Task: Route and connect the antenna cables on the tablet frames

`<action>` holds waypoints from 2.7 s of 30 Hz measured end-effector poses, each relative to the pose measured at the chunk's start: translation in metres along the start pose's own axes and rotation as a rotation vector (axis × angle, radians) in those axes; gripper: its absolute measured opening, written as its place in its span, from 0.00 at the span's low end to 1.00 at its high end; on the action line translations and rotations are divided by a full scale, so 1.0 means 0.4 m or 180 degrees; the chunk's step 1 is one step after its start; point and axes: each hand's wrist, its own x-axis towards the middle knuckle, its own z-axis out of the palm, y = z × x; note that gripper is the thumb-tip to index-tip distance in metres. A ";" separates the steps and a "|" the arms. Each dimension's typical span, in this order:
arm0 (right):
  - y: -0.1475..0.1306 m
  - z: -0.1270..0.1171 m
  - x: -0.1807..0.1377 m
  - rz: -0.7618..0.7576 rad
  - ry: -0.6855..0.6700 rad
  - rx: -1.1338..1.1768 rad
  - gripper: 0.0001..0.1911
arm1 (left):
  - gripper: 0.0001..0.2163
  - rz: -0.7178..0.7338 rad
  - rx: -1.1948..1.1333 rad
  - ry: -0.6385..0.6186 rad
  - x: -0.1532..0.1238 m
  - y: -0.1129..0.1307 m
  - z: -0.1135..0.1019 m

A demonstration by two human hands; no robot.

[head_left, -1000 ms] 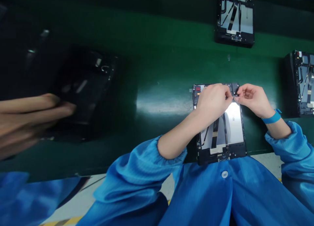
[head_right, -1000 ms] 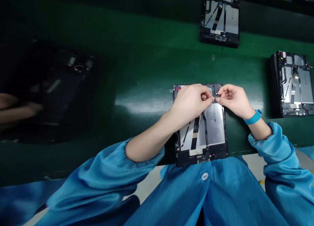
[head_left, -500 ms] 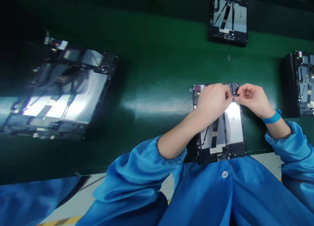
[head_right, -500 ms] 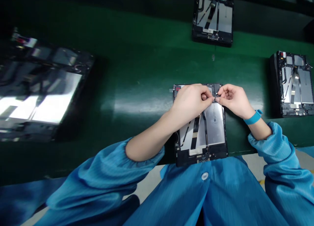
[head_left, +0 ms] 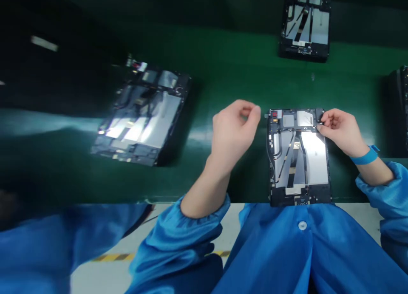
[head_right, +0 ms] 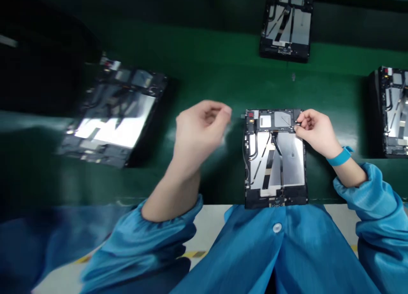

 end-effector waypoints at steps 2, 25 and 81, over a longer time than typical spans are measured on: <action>-0.007 -0.003 -0.004 -0.0101 0.0154 0.0045 0.09 | 0.11 -0.0581 -0.0124 -0.0544 -0.014 -0.038 -0.025; -0.123 0.124 -0.028 -0.2050 -0.2641 -0.1623 0.07 | 0.17 -0.0405 -0.1632 -0.1237 -0.211 -0.078 0.001; -0.086 0.193 0.068 -0.1658 -0.1288 -0.1290 0.12 | 0.17 -0.1237 -0.1587 -0.1068 -0.057 -0.049 0.035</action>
